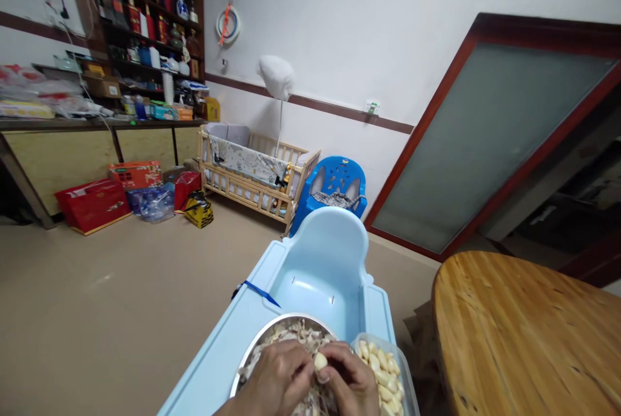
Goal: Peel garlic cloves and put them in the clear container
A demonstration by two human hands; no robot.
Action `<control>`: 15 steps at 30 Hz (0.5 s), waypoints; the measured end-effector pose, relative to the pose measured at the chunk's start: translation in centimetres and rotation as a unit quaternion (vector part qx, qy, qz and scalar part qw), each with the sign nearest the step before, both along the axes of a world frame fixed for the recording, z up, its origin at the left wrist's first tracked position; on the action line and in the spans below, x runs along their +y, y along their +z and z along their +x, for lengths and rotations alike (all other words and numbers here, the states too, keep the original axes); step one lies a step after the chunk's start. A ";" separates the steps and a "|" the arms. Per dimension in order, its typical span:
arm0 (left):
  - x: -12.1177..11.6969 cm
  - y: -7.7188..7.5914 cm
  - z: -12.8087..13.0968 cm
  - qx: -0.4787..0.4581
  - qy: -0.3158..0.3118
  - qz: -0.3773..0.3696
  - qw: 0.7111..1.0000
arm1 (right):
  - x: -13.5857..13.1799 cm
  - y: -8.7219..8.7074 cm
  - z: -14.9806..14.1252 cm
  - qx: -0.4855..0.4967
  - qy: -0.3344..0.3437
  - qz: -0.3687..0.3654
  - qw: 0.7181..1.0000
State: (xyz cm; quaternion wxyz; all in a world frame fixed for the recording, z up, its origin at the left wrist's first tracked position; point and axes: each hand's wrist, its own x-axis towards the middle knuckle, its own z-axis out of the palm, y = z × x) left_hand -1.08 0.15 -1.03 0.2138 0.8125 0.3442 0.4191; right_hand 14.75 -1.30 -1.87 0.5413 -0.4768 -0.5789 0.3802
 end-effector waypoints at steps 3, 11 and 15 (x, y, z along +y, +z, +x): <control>0.1 -0.5 0.1 0.016 0.013 0.022 1.000 | 0.0 -0.4 0.2 -0.046 -0.004 0.022 0.999; 0.2 -0.4 0.4 0.048 0.048 0.080 0.994 | -0.5 -0.5 -0.5 -0.042 -0.040 0.050 0.997; 0.3 -0.1 0.3 0.047 0.045 0.074 0.995 | -0.5 -0.3 -0.5 -0.044 -0.023 0.059 0.997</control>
